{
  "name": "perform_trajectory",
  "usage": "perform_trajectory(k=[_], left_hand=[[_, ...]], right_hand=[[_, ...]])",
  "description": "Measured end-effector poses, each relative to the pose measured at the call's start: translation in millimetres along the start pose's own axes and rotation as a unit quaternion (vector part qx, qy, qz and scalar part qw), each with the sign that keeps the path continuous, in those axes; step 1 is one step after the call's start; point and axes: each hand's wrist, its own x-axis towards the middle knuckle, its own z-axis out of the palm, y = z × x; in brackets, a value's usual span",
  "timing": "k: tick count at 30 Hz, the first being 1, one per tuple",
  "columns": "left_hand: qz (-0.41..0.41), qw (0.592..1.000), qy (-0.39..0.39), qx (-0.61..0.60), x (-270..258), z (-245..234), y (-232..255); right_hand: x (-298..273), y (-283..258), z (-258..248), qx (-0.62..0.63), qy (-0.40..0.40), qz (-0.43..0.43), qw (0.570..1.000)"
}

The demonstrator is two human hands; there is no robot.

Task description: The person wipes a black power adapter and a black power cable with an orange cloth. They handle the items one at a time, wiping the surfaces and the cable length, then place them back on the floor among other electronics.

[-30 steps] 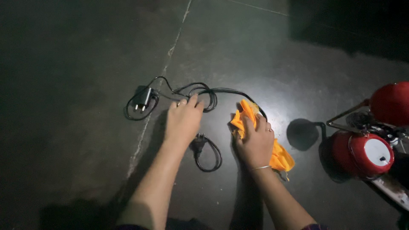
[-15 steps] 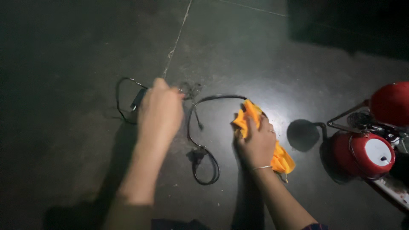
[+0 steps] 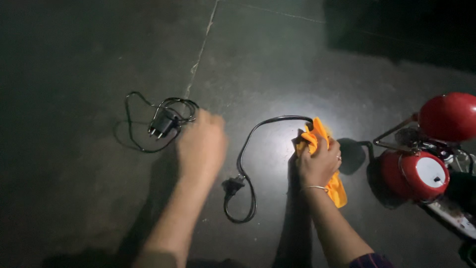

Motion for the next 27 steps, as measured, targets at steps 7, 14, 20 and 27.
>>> perform_trajectory(k=[7, 14, 20, 27], left_hand=[[0.024, 0.969, -0.245, -0.029, -18, 69, 19], [-0.018, 0.991, -0.083, -0.104, -2, 45, 6], [-0.015, 0.976, 0.004, -0.218, 8, 25, 2], [-0.063, 0.732, -0.064, -0.675, 23, 83, 35]], right_hand=[[-1, -7, -6, 0.025, -0.003, -0.009, 1.000], [0, -11, -7, 0.039, -0.005, -0.032, 0.999], [-9, -24, -21, 0.122, -0.029, -0.116, 0.985], [-21, -26, -22, 0.244, -0.045, -0.099, 0.964]])
